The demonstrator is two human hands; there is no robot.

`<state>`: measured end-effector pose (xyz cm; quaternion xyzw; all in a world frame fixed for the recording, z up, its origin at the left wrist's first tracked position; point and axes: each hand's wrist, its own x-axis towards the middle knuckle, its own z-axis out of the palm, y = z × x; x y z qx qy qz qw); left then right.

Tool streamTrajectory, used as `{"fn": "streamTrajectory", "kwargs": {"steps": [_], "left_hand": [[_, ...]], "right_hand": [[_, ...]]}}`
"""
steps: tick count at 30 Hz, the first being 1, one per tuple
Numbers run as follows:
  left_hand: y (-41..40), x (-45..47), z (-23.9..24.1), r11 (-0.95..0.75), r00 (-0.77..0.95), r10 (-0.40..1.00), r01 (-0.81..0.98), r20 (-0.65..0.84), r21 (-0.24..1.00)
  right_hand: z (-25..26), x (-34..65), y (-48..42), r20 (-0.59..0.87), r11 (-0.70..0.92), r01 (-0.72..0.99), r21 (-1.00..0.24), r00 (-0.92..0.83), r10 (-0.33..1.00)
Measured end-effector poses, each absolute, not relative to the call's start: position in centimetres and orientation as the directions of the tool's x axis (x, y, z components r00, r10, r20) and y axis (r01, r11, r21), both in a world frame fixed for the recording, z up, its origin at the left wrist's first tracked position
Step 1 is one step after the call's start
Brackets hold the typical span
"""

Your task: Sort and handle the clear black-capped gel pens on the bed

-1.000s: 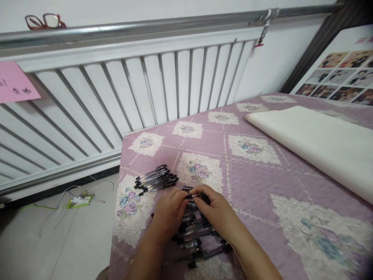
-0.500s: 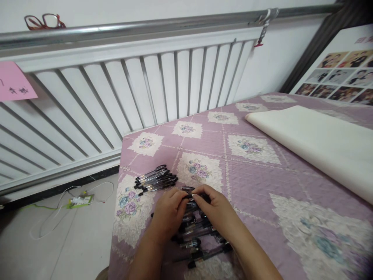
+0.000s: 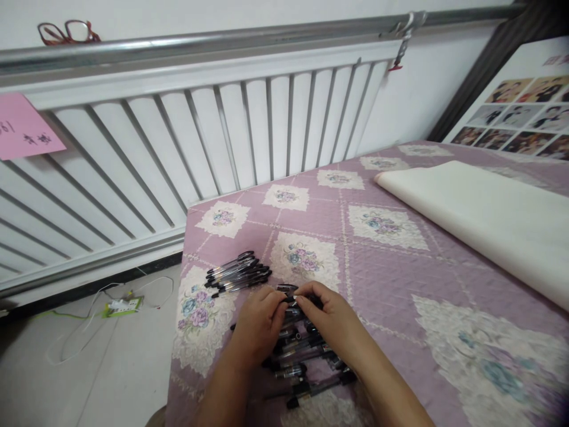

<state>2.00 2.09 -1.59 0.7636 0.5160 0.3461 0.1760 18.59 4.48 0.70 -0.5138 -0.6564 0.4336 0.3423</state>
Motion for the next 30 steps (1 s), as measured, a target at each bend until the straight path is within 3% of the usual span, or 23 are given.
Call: {"fn": "streamTrajectory", "kwargs": {"steps": [5,11,17,22,30], "left_hand": [[2.17,1.98,-1.46,-0.389,0.227,0.918,0.680,0.325,0.622],[2.18,2.04,-1.60,-0.394,0.237,0.916,0.687,0.324,0.611],[2.20,2.03,-1.74,-0.401,0.228,0.911,0.687,0.344,0.606],[2.17,2.09,-1.63,-0.400,0.230,0.913,0.675,0.338,0.621],[2.25,1.88,-1.89,-0.404,0.251,0.913,0.675,0.322,0.618]], "right_hand": [[0.46,18.47,4.52,-0.025,0.047,0.328,-0.943,-0.213,0.977],[0.34,18.68,4.58,-0.014,0.087,0.424,-0.901,-0.229,0.973],[0.17,18.74,4.64,0.003,0.083,0.332,-0.940,-0.236,0.972],[0.32,18.53,4.60,-0.018,0.076,0.364,-0.928,-0.250,0.968],[0.50,19.23,4.78,-0.012,0.033,0.320,-0.947,-0.136,0.991]]}}
